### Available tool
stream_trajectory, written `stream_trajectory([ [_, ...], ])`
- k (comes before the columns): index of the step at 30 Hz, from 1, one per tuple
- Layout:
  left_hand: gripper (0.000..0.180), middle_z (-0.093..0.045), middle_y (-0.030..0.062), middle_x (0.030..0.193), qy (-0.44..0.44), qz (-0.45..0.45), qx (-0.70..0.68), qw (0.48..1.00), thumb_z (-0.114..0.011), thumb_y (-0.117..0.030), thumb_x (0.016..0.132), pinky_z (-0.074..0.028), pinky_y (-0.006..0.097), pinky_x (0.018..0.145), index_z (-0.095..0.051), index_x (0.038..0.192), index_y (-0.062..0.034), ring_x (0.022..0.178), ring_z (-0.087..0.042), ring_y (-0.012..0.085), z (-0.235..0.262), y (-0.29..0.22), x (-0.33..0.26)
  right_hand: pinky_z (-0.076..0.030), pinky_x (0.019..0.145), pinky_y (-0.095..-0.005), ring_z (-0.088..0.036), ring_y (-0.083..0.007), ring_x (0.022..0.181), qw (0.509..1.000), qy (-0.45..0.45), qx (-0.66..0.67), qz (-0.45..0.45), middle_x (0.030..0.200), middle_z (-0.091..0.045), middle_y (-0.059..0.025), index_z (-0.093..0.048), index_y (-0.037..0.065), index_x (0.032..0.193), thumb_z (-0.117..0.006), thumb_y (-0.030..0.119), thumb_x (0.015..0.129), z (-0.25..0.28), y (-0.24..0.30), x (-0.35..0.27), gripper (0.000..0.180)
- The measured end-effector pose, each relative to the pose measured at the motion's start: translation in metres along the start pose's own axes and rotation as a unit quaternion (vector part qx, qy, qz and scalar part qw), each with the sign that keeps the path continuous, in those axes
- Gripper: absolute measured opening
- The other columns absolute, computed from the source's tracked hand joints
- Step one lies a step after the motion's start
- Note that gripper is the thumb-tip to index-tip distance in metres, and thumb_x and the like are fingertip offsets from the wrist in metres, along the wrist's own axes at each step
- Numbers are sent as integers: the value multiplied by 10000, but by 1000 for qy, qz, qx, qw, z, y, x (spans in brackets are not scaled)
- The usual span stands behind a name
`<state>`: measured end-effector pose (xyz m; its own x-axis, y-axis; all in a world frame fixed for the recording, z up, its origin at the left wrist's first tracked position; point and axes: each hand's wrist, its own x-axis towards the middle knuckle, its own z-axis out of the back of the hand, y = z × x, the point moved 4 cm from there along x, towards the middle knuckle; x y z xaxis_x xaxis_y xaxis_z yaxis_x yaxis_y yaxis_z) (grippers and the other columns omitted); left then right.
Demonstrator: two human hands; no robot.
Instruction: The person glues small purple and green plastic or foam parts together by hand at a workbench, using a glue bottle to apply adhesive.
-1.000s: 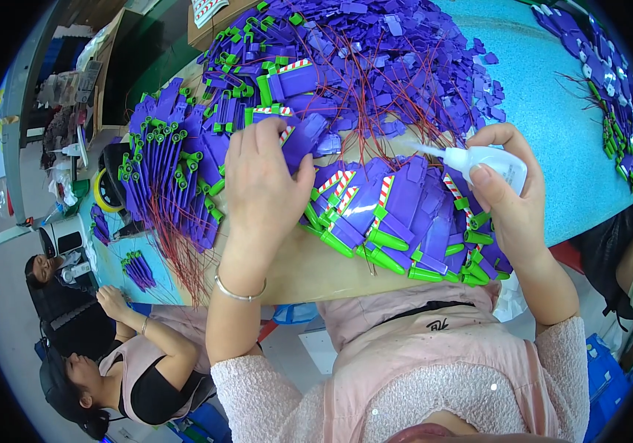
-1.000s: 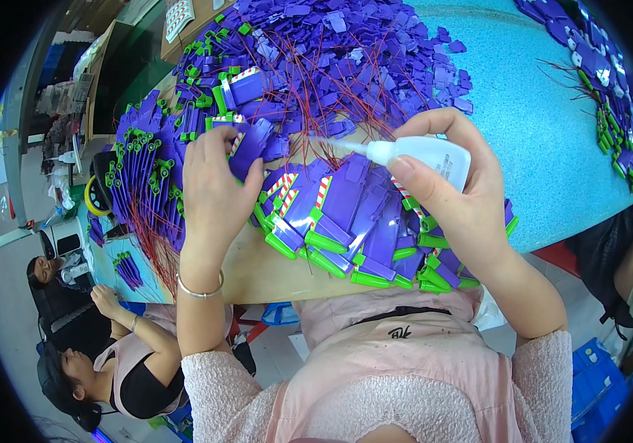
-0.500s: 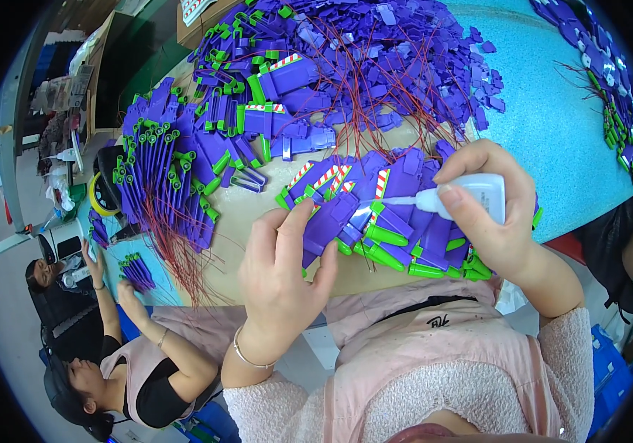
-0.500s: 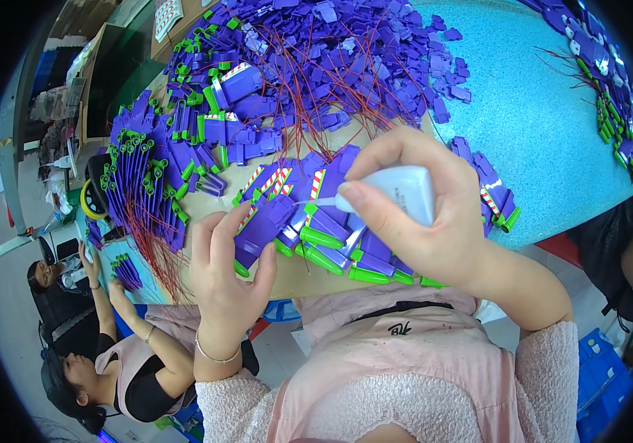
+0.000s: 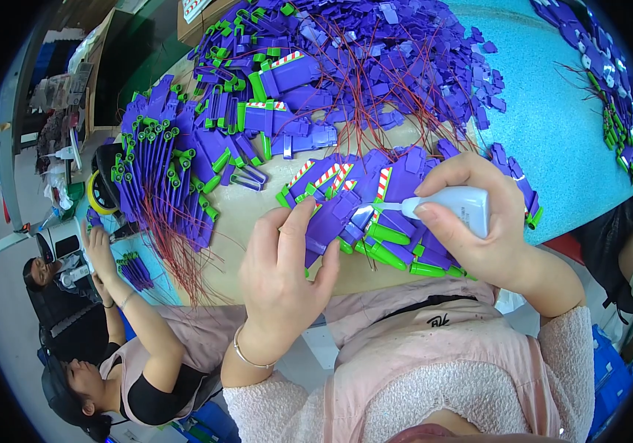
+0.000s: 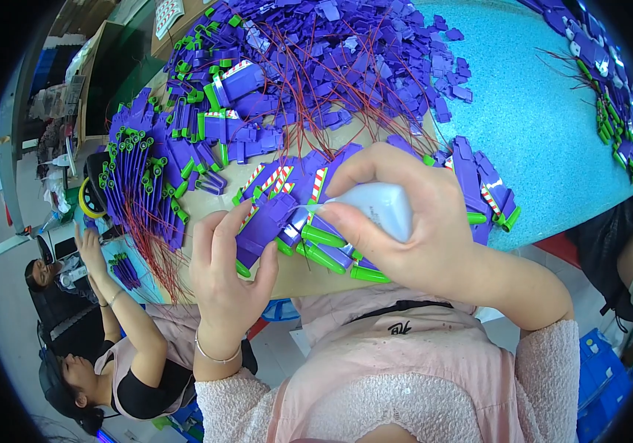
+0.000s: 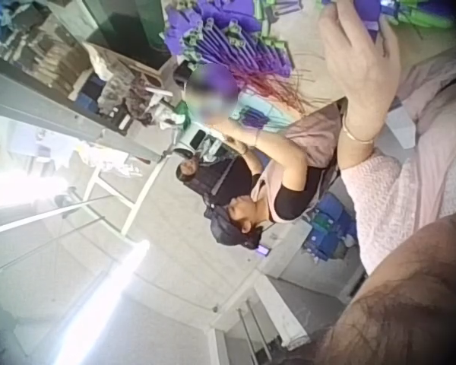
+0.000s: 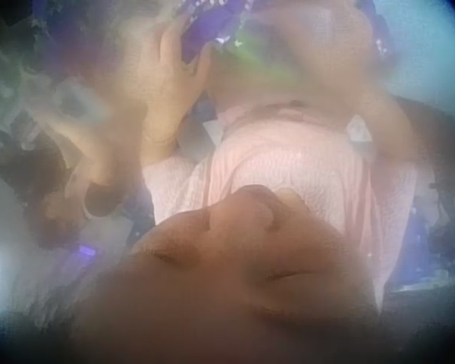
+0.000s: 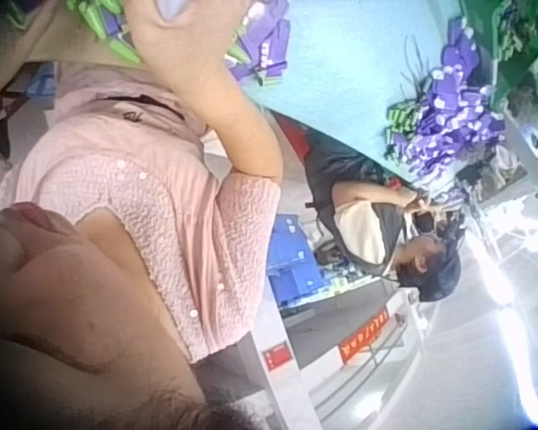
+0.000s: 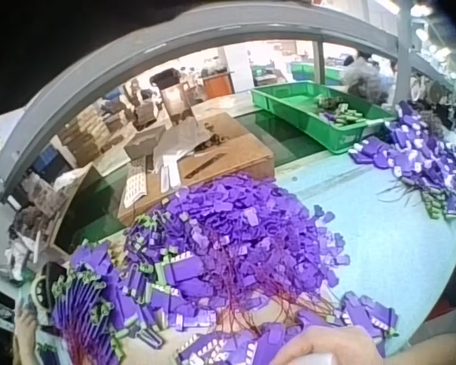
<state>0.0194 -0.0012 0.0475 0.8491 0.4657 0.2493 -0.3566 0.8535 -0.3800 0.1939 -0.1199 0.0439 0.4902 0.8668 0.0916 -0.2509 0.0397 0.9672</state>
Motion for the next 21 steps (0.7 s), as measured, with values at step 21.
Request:
stream_trajectory([
  [21,481,-574,122,1008,-41,-13,8,999,-764,-88,694,-467,353,697,-633,1154,-42,835,-560,277,-3,-5,5,-476,665,-241,-605,-100,771,995,-52,82,11,862,-636,-54,-614,10,932,-716,70,812,13,2,-3,168],
])
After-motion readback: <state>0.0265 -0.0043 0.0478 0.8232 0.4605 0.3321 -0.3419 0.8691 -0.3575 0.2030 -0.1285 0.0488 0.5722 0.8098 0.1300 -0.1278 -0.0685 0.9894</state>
